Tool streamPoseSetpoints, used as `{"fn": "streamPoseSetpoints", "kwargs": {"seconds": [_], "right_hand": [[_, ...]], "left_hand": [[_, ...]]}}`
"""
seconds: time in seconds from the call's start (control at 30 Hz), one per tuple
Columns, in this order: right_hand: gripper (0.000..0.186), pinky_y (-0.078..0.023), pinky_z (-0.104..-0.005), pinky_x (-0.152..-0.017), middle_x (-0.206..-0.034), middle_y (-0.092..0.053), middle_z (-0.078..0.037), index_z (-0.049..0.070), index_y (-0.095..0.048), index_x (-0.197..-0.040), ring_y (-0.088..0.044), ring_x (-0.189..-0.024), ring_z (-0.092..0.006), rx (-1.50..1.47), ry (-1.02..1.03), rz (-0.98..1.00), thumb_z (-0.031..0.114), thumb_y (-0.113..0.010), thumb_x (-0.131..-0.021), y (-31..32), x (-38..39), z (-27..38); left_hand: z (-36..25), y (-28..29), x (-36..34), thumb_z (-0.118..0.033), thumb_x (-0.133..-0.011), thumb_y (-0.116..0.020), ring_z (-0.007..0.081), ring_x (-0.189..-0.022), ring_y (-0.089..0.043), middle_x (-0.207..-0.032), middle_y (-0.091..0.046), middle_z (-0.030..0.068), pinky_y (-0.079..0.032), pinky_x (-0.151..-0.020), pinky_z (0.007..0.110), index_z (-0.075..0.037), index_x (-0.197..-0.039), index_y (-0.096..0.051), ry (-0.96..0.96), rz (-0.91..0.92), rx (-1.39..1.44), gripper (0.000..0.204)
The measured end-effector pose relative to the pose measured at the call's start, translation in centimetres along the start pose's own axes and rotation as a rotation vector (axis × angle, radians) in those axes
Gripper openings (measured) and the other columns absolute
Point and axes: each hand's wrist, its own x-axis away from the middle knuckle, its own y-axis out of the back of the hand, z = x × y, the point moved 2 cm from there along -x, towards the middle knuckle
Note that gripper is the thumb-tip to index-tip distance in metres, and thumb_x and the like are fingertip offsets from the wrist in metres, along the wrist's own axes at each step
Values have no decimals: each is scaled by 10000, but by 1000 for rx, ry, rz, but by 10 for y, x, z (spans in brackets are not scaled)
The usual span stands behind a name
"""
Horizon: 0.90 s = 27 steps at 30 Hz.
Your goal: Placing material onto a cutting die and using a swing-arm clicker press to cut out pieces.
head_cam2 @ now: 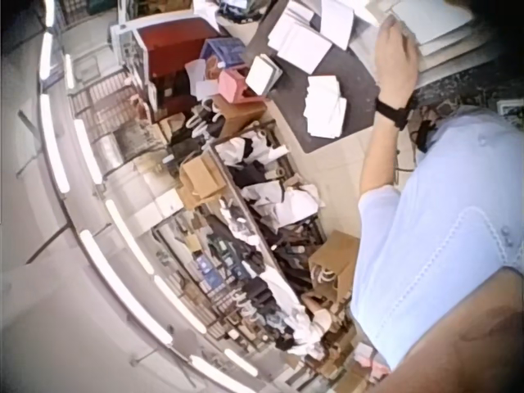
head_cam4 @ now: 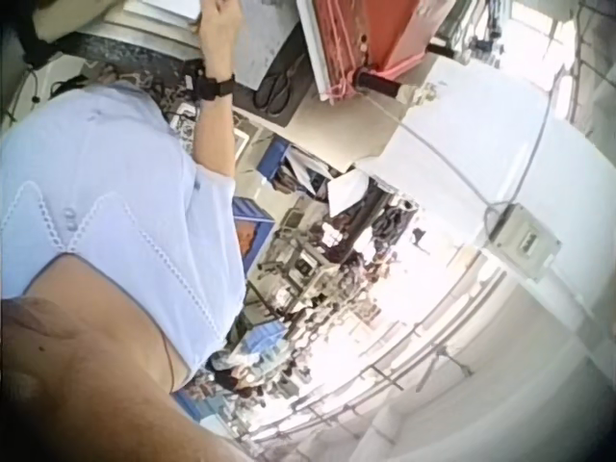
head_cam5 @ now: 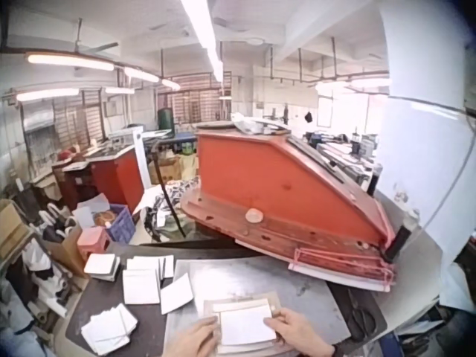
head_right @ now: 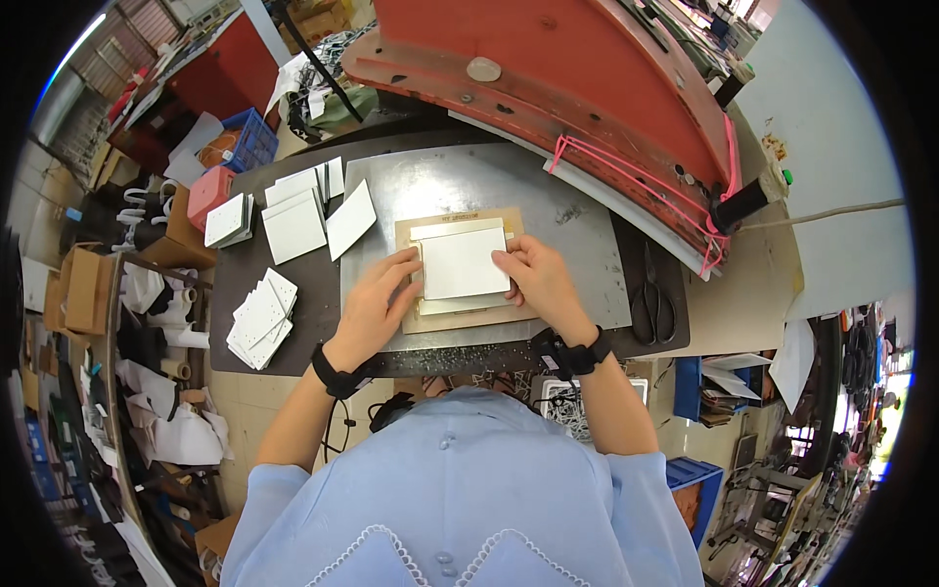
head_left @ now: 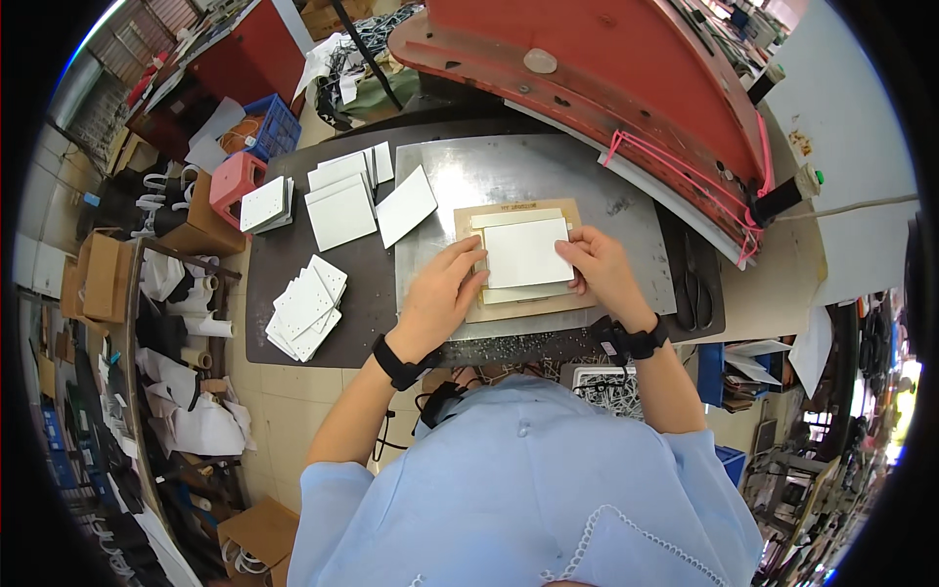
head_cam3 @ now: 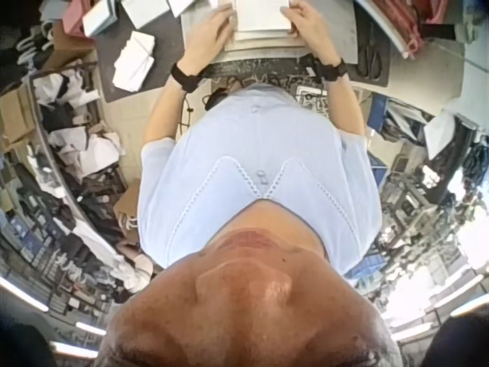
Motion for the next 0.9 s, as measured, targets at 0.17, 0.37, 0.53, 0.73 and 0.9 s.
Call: {"fn": "streamPoseSetpoints", "kwargs": {"seconds": [0.17,0.37,0.53,0.73,0.9], "right_hand": [[257,-423,-210,-451,-696,-624,-14,-26,-617,-1020,-547,-532,-59,64,-42,16,221,-631,-951,1,-3,4],[260,-456,-276,-480,-683,-631,-73,-34,-613,-1036,-566,-524,-120,214,-39,-27,204,-634,-933,-5,-2,17],[303,-508,-362,-613,-724,-642,-167,-14,-638,-1123,-622,-597,-275,520,185,-199,206,-636,-914,-10,13,20],[243,-524,-397,-659,-851,-695,-147,43,-691,-1110,-671,-748,-335,685,543,-234,187,-597,-938,-6,19,-3],[224,-524,-411,-640,-859,-700,-132,71,-701,-1093,-672,-745,-327,824,547,-228,197,-594,-942,-10,21,1]], "left_hand": [[-1,-3,-4,-148,-907,-664,346,-1171,-570,-1322,-595,141,-497,-943,389,-41,-1218,-617,-75,-5,-72,332],[-5,-10,-7,-144,-886,-663,339,-1176,-542,-1372,-559,134,-492,-955,400,-2,-1284,-580,-162,42,-288,431],[-11,-14,-7,-143,-917,-608,343,-1194,-518,-1395,-531,146,-467,-986,403,45,-1310,-543,-141,69,-396,441],[-12,-13,-7,-160,-944,-568,364,-1234,-479,-1441,-486,158,-436,-1019,404,70,-1365,-483,-121,121,-335,487],[-14,-14,-5,-173,-961,-543,366,-1264,-465,-1460,-468,160,-429,-1021,414,62,-1384,-465,-123,141,-403,491]]}}
